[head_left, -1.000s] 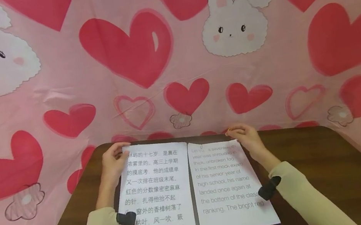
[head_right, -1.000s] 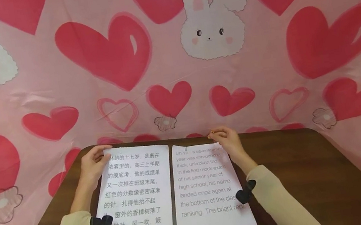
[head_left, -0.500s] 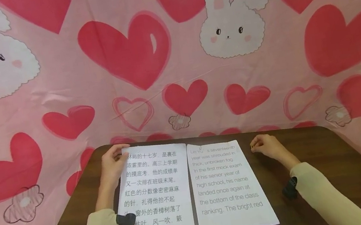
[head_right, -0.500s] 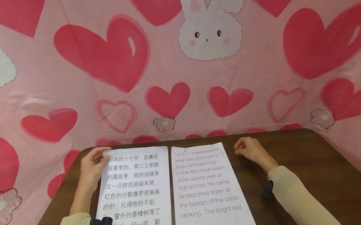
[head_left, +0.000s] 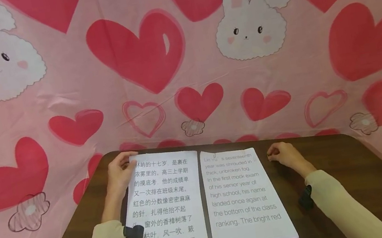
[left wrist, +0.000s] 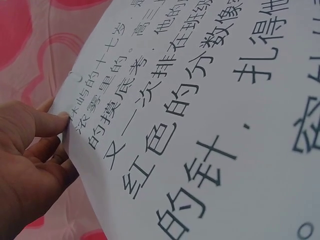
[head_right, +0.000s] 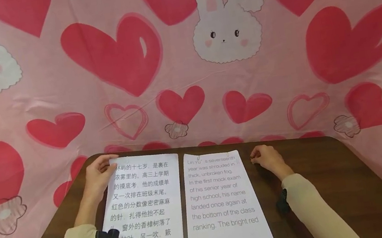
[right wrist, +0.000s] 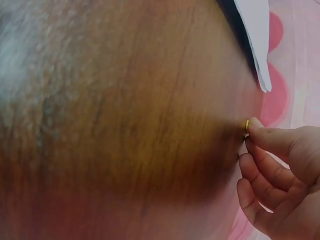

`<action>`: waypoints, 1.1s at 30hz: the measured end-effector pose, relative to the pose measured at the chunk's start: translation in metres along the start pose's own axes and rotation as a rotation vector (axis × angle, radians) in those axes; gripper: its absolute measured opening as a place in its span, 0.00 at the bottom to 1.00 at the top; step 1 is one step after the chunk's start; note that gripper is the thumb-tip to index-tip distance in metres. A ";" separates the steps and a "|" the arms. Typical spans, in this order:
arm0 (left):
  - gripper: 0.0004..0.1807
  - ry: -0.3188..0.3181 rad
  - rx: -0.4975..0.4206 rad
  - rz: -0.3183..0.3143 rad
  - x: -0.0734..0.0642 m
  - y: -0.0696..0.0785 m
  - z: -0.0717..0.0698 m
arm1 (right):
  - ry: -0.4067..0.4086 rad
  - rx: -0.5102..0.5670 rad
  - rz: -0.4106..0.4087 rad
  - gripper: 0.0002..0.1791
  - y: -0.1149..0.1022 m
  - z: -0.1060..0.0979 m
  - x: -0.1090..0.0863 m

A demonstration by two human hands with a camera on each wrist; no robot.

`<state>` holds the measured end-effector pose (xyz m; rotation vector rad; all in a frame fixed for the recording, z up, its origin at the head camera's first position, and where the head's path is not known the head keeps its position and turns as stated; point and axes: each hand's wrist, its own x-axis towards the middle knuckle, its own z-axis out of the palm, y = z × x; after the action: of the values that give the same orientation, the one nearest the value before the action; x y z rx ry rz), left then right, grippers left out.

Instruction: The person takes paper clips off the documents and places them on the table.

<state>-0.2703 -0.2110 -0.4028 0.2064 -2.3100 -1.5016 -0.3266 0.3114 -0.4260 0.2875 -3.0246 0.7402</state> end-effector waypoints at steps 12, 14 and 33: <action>0.13 -0.001 -0.023 0.037 0.004 0.001 0.002 | 0.223 0.086 -0.078 0.14 -0.033 -0.015 0.004; 0.13 -0.003 -0.023 0.040 0.004 0.001 0.003 | 0.231 0.161 -0.101 0.15 -0.048 -0.012 0.008; 0.13 -0.021 -0.036 0.039 0.000 0.001 0.004 | 0.005 0.357 -0.306 0.19 -0.225 0.049 0.038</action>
<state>-0.2720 -0.2069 -0.4038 0.1355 -2.2876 -1.5321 -0.3217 0.0859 -0.3647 0.7294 -2.7294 1.2344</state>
